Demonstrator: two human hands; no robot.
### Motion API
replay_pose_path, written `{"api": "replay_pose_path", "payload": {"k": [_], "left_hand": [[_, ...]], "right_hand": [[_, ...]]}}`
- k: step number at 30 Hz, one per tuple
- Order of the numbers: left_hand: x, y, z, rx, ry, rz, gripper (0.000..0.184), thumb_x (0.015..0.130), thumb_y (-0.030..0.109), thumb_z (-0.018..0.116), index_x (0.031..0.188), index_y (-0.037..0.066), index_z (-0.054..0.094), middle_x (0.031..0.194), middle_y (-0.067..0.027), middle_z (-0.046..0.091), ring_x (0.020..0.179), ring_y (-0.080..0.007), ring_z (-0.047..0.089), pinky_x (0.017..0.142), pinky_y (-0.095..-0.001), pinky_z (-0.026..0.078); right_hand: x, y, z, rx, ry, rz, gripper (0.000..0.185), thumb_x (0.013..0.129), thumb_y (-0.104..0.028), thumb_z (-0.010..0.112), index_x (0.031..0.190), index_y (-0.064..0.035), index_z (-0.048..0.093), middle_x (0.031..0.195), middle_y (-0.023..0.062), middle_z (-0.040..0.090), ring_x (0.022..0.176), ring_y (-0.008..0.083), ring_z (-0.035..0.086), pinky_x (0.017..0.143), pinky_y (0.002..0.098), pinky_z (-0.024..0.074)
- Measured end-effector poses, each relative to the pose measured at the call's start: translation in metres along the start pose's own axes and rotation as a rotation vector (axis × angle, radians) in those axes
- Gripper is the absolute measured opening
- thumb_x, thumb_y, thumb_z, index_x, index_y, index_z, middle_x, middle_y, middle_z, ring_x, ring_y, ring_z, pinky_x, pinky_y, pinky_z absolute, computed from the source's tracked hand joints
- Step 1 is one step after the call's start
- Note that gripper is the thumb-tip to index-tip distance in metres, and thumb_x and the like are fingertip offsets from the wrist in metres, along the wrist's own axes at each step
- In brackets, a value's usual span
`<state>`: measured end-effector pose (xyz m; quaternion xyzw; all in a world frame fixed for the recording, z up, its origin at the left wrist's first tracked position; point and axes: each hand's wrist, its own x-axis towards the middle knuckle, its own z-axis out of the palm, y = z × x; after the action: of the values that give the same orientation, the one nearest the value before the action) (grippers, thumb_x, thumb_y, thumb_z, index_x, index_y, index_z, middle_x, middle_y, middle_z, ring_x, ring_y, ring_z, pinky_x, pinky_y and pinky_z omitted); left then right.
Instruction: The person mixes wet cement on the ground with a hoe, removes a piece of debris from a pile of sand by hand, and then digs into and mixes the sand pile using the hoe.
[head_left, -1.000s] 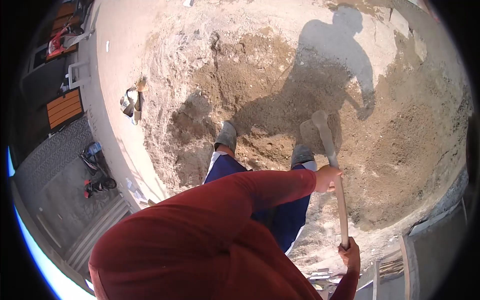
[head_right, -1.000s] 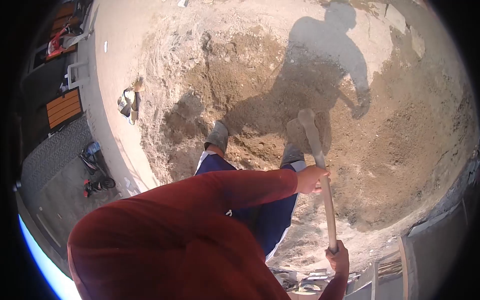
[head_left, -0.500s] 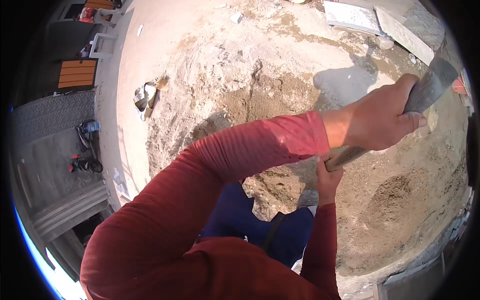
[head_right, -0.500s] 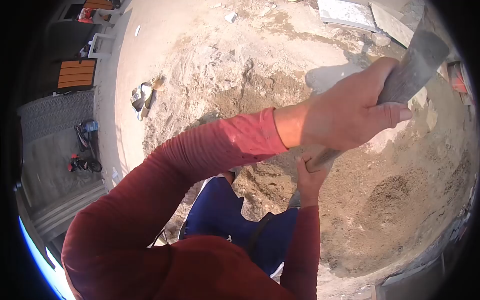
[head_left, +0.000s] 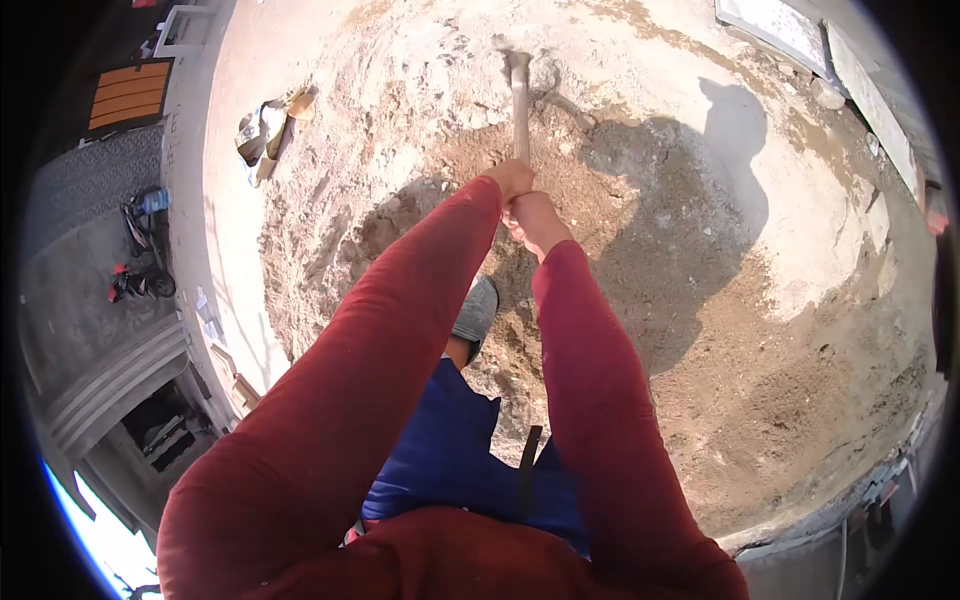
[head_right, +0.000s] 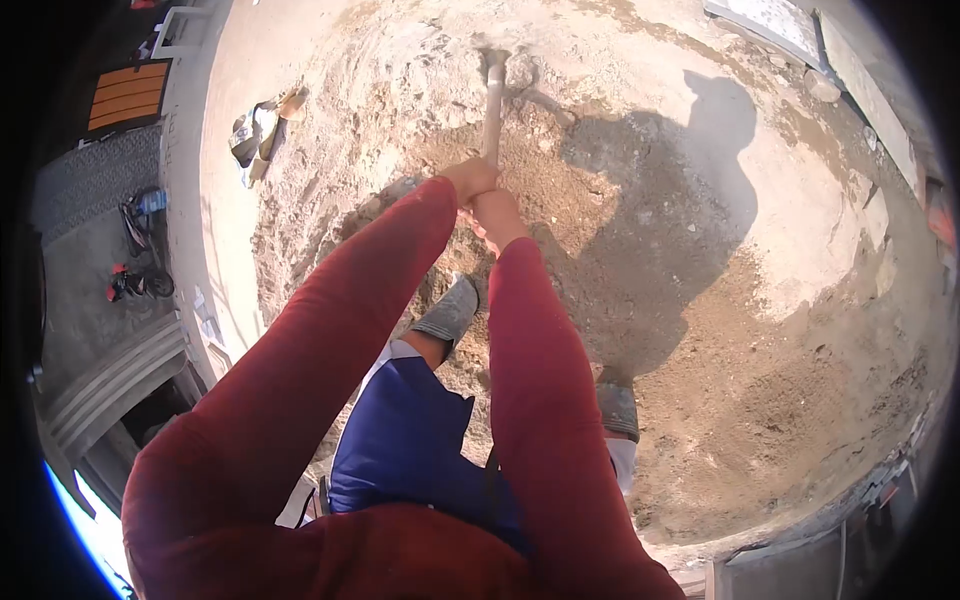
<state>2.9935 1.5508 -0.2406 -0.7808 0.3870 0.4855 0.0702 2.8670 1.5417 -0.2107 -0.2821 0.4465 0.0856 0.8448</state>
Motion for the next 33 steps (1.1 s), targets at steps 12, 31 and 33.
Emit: {"api": "replay_pose_path", "payload": {"k": [12, 31, 33], "left_hand": [[-0.055, 0.279, 0.153, -2.057, -0.091, -0.389, 0.030, 0.104, 0.017, 0.057, 0.130, 0.003, 0.048, 0.111, -0.0100, 0.059, 0.102, -0.0265, 0.064, 0.092, -0.0490, 0.052], [-0.280, 0.228, -0.034, -1.290, -0.438, 0.615, 0.027, 0.097, 0.019, 0.064, 0.119, 0.011, 0.052, 0.114, -0.0084, 0.060, 0.126, -0.0335, 0.056, 0.115, -0.0542, 0.036], [-0.278, 0.132, -0.140, -1.290, 0.002, 0.708, 0.037, 0.100, 0.024, 0.062, 0.131, 0.008, 0.048, 0.116, -0.0075, 0.058, 0.119, -0.0304, 0.058, 0.113, -0.0501, 0.038]], "right_hand": [[-0.426, 0.030, -0.242, -0.105, 0.238, 0.079, 0.023, 0.085, -0.017, 0.066, 0.102, -0.0033, 0.060, 0.082, 0.0016, 0.060, 0.070, 0.0078, 0.058, 0.053, 0.0214, 0.0388], [-0.407, 0.115, -0.198, -0.907, 0.522, -0.573, 0.031, 0.076, -0.018, 0.074, 0.102, -0.0091, 0.061, 0.095, 0.0106, 0.064, 0.094, 0.0356, 0.063, 0.082, 0.0461, 0.0508], [-0.300, 0.021, -0.101, -0.898, 0.272, -0.662, 0.034, 0.081, -0.026, 0.075, 0.107, -0.0097, 0.061, 0.094, 0.0122, 0.067, 0.094, 0.0355, 0.066, 0.079, 0.0485, 0.0515]]}}
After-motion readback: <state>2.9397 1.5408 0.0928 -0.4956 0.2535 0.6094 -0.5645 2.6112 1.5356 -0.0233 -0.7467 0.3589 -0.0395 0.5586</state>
